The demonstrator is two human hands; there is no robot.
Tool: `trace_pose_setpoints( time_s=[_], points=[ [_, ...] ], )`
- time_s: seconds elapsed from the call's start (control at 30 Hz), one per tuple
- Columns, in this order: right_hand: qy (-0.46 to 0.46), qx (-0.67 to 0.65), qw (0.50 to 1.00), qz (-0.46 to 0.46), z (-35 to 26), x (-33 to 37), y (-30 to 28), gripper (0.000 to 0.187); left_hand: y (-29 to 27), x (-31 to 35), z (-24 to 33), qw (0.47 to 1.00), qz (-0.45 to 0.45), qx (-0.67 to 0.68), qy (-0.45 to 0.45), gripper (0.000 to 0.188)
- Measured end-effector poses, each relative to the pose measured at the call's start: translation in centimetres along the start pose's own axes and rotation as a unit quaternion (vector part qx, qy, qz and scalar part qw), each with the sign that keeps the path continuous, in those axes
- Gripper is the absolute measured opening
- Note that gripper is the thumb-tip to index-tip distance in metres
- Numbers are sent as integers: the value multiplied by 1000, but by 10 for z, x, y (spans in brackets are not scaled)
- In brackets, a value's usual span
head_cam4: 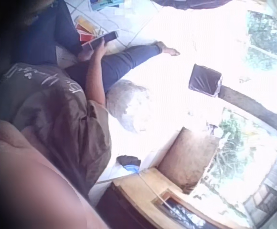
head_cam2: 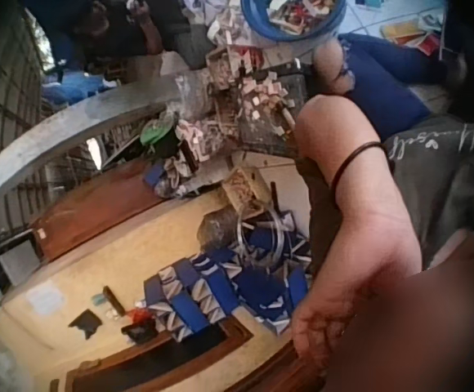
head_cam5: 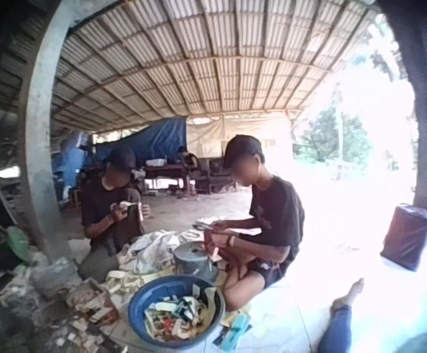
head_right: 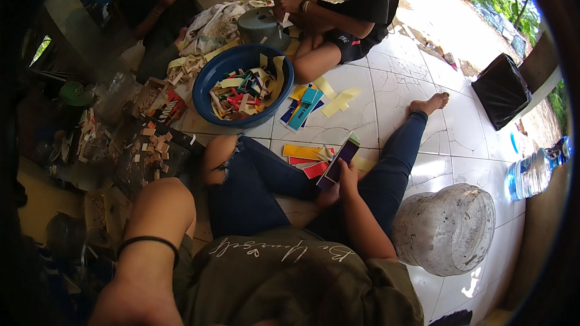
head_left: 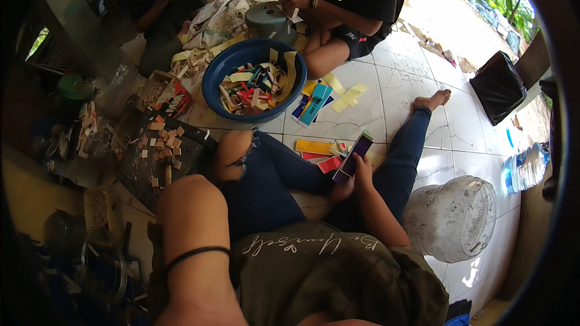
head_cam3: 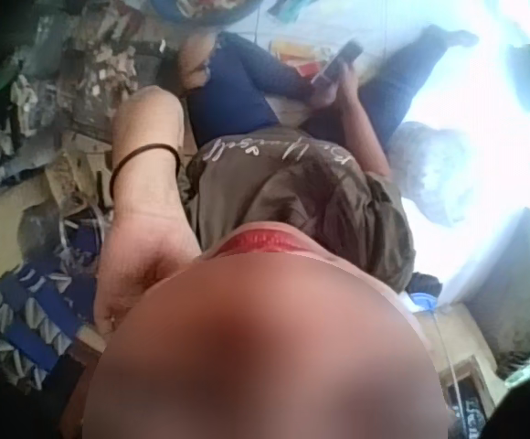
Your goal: The person sits on the floor and uses scissors to cut various colored paper strips into smaller pieces. They repeatedly pick up strips from a blue basin, cut them, and place the pieces back into the basin.
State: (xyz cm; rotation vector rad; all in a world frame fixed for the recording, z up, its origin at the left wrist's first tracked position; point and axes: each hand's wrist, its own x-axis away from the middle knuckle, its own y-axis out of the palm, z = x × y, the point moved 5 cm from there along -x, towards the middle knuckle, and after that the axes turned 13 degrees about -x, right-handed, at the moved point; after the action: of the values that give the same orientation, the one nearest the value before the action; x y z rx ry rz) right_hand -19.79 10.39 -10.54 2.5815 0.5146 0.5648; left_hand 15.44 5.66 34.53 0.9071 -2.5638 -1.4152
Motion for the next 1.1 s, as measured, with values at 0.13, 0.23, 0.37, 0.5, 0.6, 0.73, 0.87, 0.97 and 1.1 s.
trace_pose_setpoints(
  time_s=[0.13, 0.23, 0.37, 0.5, 0.6, 0.73, 0.87, 0.97, 1.1],
  points=[
    [50, 0, 999, -17, -10, -1, 17, 20, -55, 89, 18, 977, -44, 50, -200, 46],
    [81, -58, 992, -82, -29, 6, 51, 22, -87, 202, 19, 771, -438, 63, -458, 61],
    [95, -54, 970, -218, -62, 21, 129, 26, -175, 325, 79, 133, -532, 72, -833, 67],
    [78, 83, 950, -292, -67, 27, 204, 27, -199, 350, 127, -100, -126, 217, -963, 47],
    [50, 181, 936, -297, -53, 19, 235, 25, -217, 366, 114, -25, -144, 136, -980, 41],
    [202, 258, 838, -437, -18, 22, 244, 18, -248, 384, 45, 91, 3, 18, -996, 35],
    [188, 309, 758, -544, -13, -5, 265, 15, -287, 397, -63, 365, 100, -61, -924, 33],
    [97, 312, 812, -484, -25, -66, 302, 16, -308, 402, -99, 455, 174, 6, -873, 34],
    [-99, 365, 832, -405, -9, -145, 364, 22, -348, 409, -88, 408, 92, -169, -893, 46]
  ],
)
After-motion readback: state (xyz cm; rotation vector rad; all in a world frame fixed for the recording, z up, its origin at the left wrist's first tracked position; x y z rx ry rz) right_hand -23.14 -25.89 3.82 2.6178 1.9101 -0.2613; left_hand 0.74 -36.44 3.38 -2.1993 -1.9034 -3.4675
